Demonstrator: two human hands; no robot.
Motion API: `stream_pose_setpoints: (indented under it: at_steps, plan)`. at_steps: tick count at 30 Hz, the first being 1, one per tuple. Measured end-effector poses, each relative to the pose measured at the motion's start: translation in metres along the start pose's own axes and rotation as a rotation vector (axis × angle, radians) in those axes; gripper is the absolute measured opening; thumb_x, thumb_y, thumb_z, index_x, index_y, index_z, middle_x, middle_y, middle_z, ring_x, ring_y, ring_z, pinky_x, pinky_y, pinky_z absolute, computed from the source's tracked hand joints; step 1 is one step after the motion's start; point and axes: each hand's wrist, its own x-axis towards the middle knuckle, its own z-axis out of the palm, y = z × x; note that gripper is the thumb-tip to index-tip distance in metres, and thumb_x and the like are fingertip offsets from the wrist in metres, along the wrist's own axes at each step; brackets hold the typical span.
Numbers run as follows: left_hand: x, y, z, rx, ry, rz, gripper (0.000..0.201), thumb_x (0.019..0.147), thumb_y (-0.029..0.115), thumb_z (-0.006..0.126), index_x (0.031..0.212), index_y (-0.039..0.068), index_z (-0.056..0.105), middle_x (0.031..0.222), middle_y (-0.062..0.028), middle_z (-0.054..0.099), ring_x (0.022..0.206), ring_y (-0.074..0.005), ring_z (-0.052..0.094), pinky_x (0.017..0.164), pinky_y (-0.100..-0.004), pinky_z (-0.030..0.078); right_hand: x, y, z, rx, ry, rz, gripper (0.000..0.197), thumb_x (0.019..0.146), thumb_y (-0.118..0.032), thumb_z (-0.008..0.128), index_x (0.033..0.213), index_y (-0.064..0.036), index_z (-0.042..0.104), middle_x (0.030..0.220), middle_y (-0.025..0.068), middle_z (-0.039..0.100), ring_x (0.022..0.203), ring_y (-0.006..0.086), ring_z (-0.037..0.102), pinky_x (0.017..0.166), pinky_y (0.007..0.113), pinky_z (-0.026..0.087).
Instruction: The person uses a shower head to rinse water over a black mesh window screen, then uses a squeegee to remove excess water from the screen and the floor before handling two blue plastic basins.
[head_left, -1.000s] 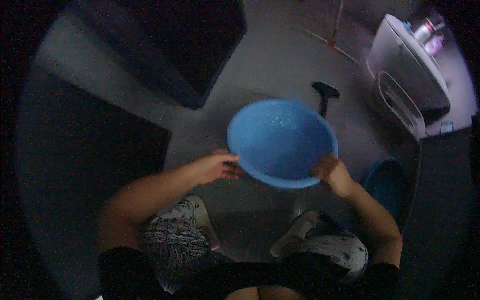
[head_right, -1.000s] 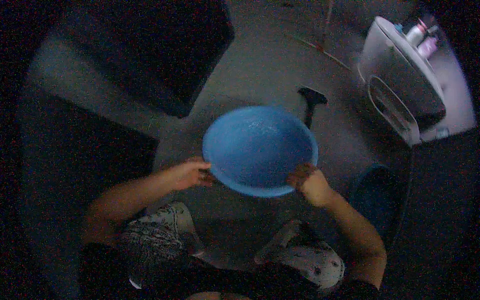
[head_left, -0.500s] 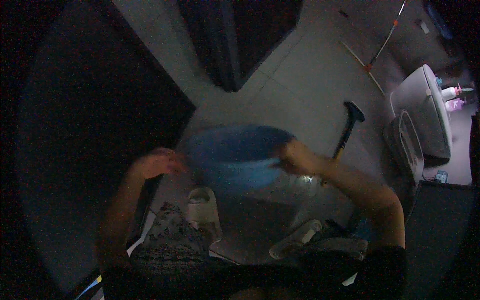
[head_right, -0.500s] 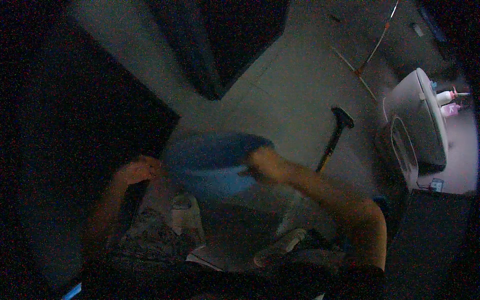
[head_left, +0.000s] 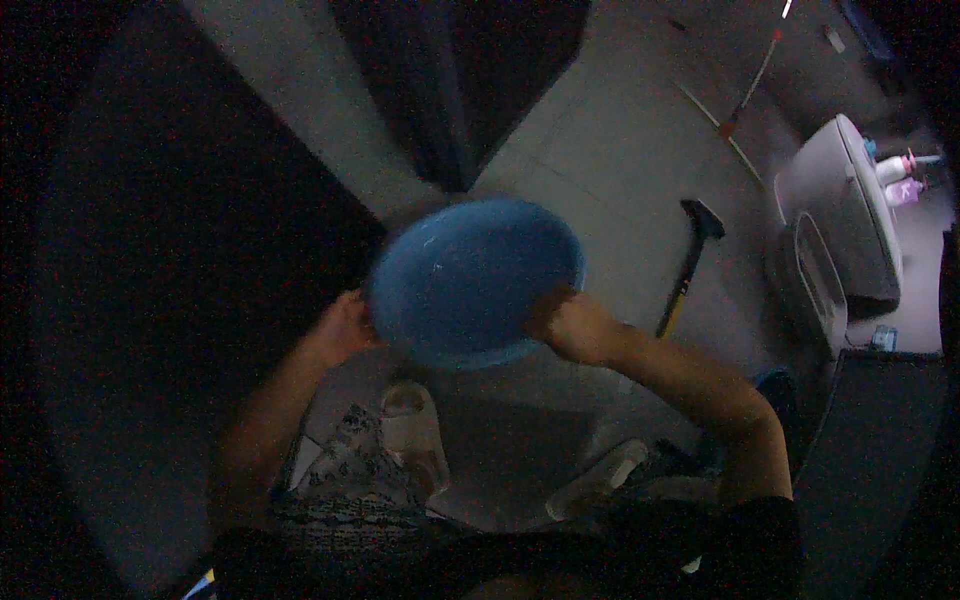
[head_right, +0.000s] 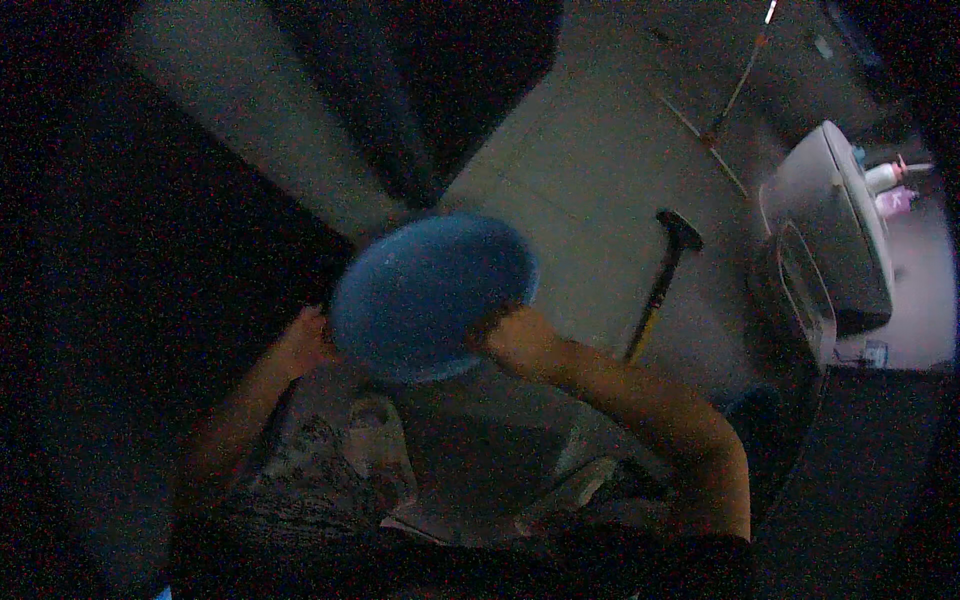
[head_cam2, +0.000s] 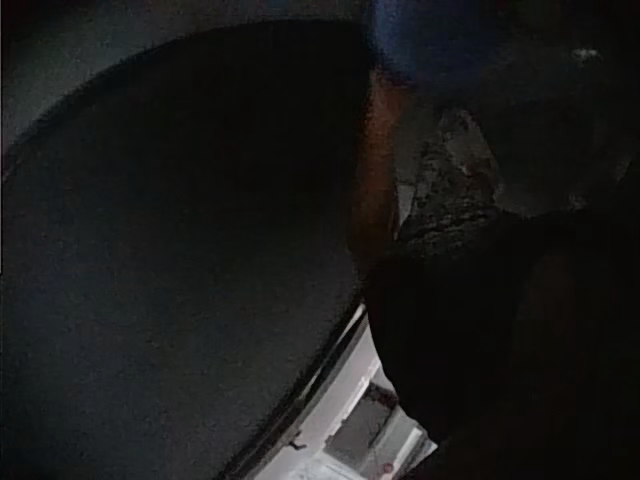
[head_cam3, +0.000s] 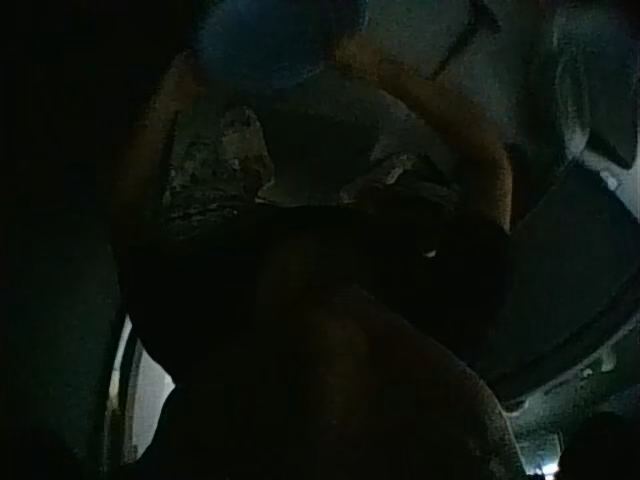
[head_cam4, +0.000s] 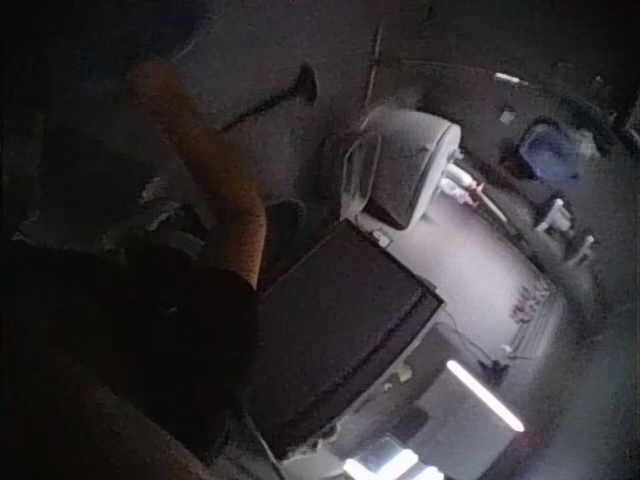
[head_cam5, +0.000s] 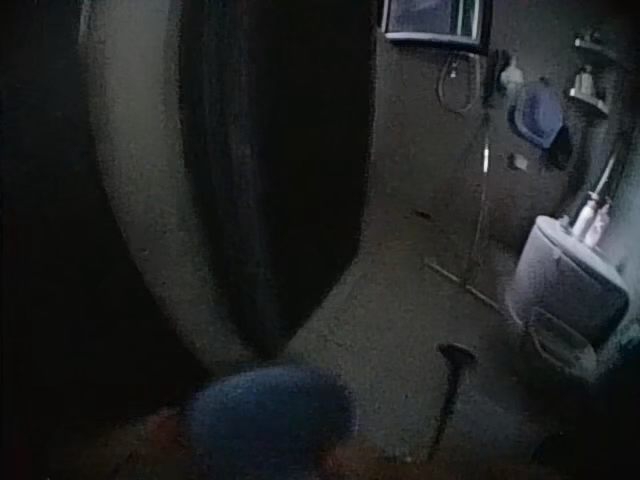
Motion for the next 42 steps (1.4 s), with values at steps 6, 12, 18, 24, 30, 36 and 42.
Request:
stream_pose_setpoints:
  at_steps: [6, 12, 18, 24, 30, 36, 42]
  plan:
    - [0.063, -0.070, 0.180, 0.267, -0.153, -0.054, 0.053, 0.085, 0.050, 0.049, 0.119, 0.009, 0.052, 0.118, -0.0095, 0.054, 0.094, -0.0273, 0.058, 0.079, -0.0416, 0.047, -0.209, 0.106, -0.033, 0.017, -0.236, -0.087, 0.031, 0.068, -0.007, 0.059, 0.099, -0.0079, 0.061, 0.093, 0.0115, 0.061, 0.084, 0.0289, 0.060, 0.071, 0.038, 0.051]
    - [0.138, -0.108, 0.320, 0.718, -0.321, -0.332, 0.049, 0.086, 0.043, 0.051, 0.104, -0.002, 0.059, 0.090, -0.0162, 0.063, 0.077, -0.0287, 0.063, 0.068, -0.0390, 0.052, -0.368, 0.213, -0.051, 0.143, -0.336, -0.102, 0.024, 0.075, -0.008, 0.056, 0.099, -0.0052, 0.060, 0.087, 0.0146, 0.060, 0.081, 0.0313, 0.059, 0.070, 0.041, 0.051]
    - [0.144, -0.093, 0.350, 0.363, -0.194, -0.117, 0.061, 0.085, 0.055, 0.046, 0.105, -0.001, 0.058, 0.088, -0.0170, 0.064, 0.073, -0.0278, 0.063, 0.062, -0.0377, 0.050, -0.343, 0.273, -0.111, 0.537, -0.281, -0.091, 0.016, 0.083, -0.016, 0.057, 0.093, -0.0034, 0.058, 0.078, 0.0206, 0.057, 0.074, 0.0332, 0.058, 0.064, 0.042, 0.044]
    - [0.167, -0.027, 0.434, 0.019, 0.157, 0.119, 0.065, 0.086, 0.060, 0.039, 0.112, 0.001, 0.053, 0.103, -0.0202, 0.061, 0.079, -0.0298, 0.063, 0.059, -0.0376, 0.049, -0.312, 0.339, -0.153, 0.470, -0.077, -0.098, 0.018, 0.082, -0.017, 0.060, 0.087, 0.0002, 0.054, 0.075, 0.0197, 0.057, 0.071, 0.0341, 0.055, 0.064, 0.042, 0.041]
    - [0.178, -0.085, 0.447, 0.431, -0.149, -0.148, 0.051, 0.086, 0.046, 0.052, 0.114, 0.004, 0.051, 0.099, -0.0124, 0.061, 0.082, -0.0282, 0.062, 0.065, -0.0406, 0.050, -0.391, 0.343, -0.182, 0.793, -0.391, -0.149, 0.027, 0.079, -0.025, 0.063, 0.091, -0.0017, 0.057, 0.083, 0.0192, 0.059, 0.082, 0.0372, 0.056, 0.070, 0.046, 0.043]
    - [0.159, -0.114, 0.625, 0.597, -0.080, -0.295, 0.050, 0.085, 0.043, 0.055, 0.114, 0.002, 0.050, 0.098, -0.0136, 0.061, 0.074, -0.0283, 0.062, 0.061, -0.0388, 0.051, -0.527, 0.343, -0.181, 0.483, -0.495, -0.064, 0.027, 0.079, -0.026, 0.063, 0.094, -0.0036, 0.058, 0.087, 0.0183, 0.061, 0.086, 0.0363, 0.057, 0.072, 0.045, 0.044]
    - [0.199, -0.183, 0.742, 0.448, 0.100, -0.102, 0.053, 0.084, 0.039, 0.057, 0.119, 0.002, 0.042, 0.105, -0.0139, 0.055, 0.082, -0.0274, 0.059, 0.065, -0.0400, 0.052, -0.631, 0.364, -0.163, 0.038, -0.498, 0.031, 0.029, 0.081, -0.025, 0.059, 0.107, -0.0120, 0.061, 0.087, 0.0136, 0.063, 0.082, 0.0324, 0.061, 0.067, 0.043, 0.047]
